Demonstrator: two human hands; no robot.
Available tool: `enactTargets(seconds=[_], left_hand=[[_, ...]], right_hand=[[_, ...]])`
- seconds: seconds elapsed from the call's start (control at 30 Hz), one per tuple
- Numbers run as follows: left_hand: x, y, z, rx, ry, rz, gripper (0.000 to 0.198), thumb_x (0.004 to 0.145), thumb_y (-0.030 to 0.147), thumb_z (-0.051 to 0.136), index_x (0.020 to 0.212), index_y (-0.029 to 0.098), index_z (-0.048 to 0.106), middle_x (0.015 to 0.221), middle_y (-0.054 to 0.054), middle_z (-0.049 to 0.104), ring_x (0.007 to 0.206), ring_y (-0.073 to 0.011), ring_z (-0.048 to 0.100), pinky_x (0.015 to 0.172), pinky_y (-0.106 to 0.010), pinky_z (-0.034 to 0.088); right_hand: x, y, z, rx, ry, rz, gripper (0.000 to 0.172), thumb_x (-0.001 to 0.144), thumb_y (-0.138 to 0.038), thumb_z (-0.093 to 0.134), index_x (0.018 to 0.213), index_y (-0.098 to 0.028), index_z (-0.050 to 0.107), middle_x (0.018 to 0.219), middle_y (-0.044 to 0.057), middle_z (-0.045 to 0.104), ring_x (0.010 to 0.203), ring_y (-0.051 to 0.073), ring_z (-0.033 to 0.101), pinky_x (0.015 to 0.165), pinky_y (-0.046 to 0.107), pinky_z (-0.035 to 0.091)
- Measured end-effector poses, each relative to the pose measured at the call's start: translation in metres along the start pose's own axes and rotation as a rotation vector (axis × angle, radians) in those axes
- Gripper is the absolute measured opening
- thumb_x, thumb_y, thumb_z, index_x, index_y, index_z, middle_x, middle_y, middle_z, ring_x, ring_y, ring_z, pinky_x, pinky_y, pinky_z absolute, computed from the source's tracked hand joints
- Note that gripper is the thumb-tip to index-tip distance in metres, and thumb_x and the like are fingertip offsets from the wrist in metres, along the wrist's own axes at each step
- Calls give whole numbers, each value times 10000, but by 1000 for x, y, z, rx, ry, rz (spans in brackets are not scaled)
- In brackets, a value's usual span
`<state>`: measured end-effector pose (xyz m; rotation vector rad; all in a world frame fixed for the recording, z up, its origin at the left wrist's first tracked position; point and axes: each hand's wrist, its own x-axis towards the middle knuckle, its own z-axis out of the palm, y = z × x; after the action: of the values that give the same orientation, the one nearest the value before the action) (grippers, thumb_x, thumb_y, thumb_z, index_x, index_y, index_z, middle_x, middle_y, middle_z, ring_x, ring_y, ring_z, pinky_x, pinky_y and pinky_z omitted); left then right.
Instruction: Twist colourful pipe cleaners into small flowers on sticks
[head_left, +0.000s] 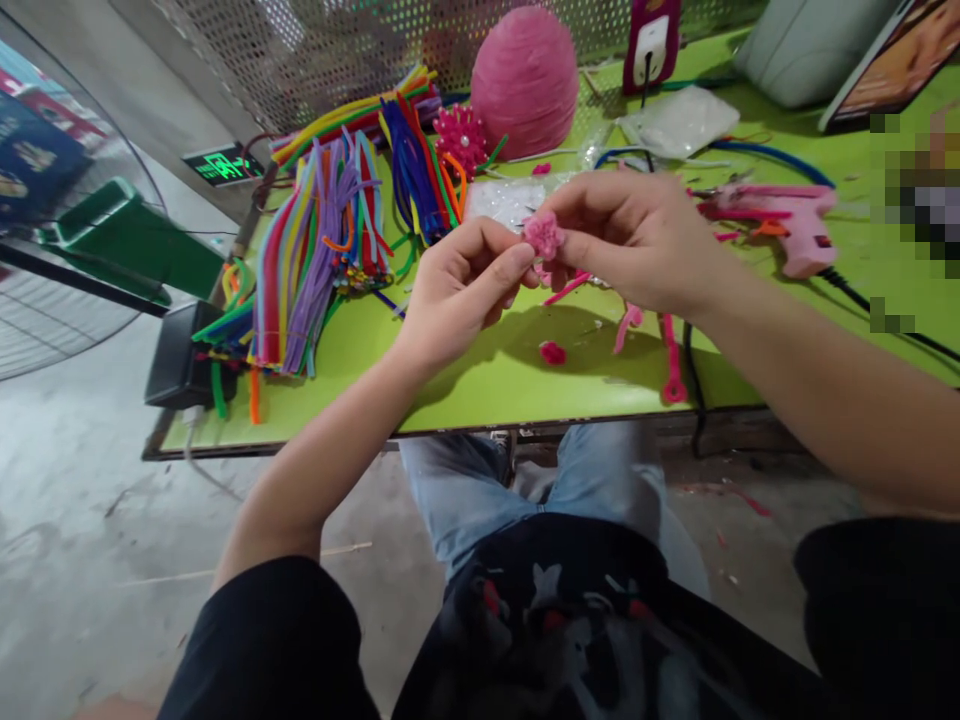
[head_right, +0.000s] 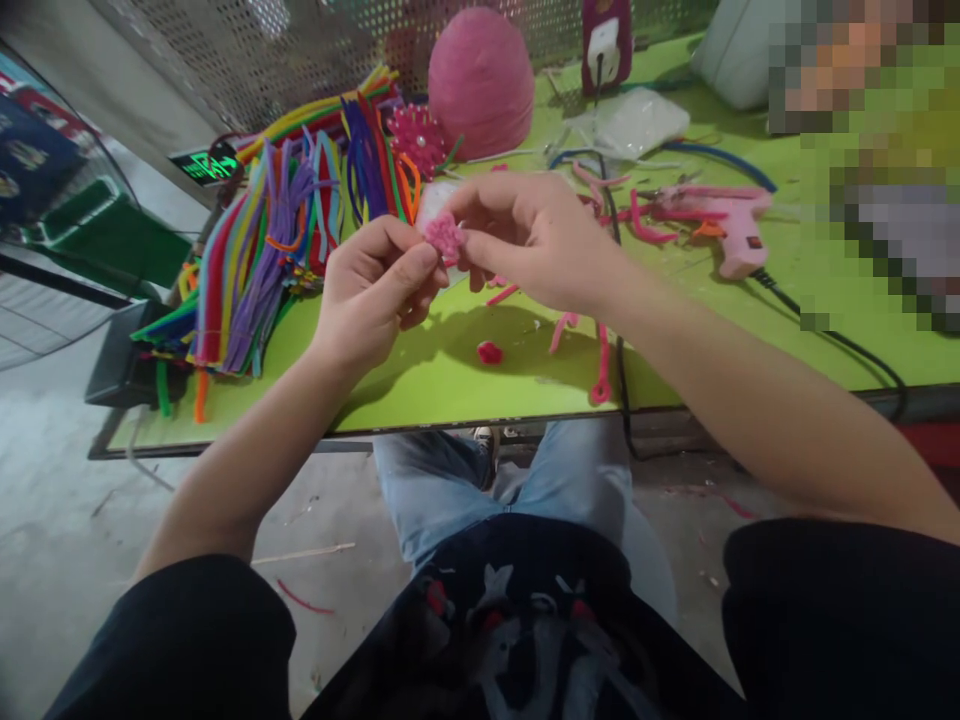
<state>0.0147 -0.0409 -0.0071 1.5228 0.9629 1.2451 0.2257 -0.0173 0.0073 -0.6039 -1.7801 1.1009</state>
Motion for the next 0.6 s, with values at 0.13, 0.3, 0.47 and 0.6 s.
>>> enactTargets(seconds=[0.13, 0.3, 0.47, 0.6], left_hand=[[4, 7, -12, 35, -24, -28, 209, 906, 280, 934, 898, 242, 729, 848, -13, 770, 656, -107, 665, 535, -203, 471], [7, 8, -30, 256, 81, 212, 347, 817, 179, 962, 1104, 291, 801, 1197, -55, 830, 1020, -192, 745, 777, -251, 615], [5, -2, -26, 448, -35, 460, 144, 935, 353, 951, 1037, 274, 887, 1163, -58, 861, 1175, -192, 756, 1130, -276, 582], [9, -8, -13, 363, 131, 430, 129, 1051, 372, 824, 1013, 289, 915, 958, -18, 862, 854, -118, 762, 841, -219, 605]], right_hand=[[0, 5, -6, -81, 23, -47, 312, 942, -593, 905, 944, -289, 832, 794, -5, 774, 693, 180, 673, 665, 326, 561], [1, 6, -9, -179, 53, -42, 469, 902, -732, 906, 917, -269, 832, 783, 9, 760, 674, 172, 608, 653, 333, 520], [-1, -3, -3, -329, 2, -39, 511, 965, -768, 821, 860, -269, 795, 734, -3, 701, 667, 171, 547, 622, 332, 421], [7, 8, -21, -533, 66, -20, 407, 1087, -647, 691, 930, -283, 785, 714, -5, 663, 665, 185, 507, 676, 370, 407]])
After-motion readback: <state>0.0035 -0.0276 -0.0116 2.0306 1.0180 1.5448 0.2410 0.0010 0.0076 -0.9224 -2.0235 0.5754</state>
